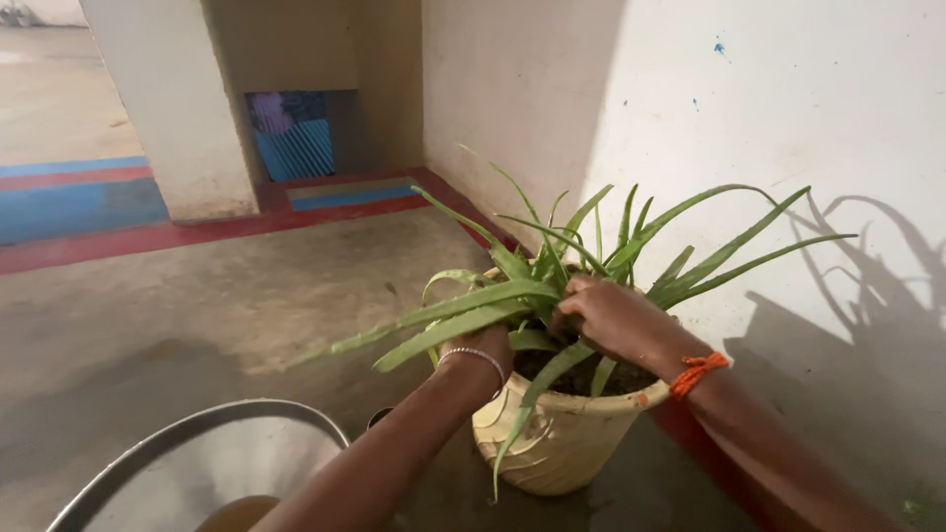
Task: The person pours liquid from a metal cup into a potted aloe vera plant and subsequently uses their hands to press down and arrange the soil and leaves within the pot.
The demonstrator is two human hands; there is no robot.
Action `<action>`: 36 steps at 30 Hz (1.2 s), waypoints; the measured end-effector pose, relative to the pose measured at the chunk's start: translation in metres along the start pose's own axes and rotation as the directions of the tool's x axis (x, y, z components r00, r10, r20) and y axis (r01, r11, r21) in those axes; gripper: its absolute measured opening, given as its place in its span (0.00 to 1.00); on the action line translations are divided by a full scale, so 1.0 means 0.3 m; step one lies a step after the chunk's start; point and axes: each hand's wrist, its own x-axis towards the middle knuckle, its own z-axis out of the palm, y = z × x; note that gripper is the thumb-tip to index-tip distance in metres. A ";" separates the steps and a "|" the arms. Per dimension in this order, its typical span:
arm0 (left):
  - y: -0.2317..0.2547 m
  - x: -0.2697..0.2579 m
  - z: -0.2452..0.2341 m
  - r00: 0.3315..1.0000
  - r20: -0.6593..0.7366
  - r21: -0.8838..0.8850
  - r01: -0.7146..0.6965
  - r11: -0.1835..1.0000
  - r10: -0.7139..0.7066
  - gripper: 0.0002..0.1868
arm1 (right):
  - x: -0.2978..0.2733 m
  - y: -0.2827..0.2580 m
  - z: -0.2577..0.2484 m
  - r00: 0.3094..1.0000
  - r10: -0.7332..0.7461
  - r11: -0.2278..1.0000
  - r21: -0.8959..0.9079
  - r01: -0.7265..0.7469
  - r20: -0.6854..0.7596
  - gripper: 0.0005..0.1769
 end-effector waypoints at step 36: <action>0.060 0.037 0.154 0.989 -0.054 -0.092 -0.142 0.986 0.138 0.13 | -0.045 -0.166 -0.035 0.972 0.145 0.977 -0.127 -0.170 -0.186 0.21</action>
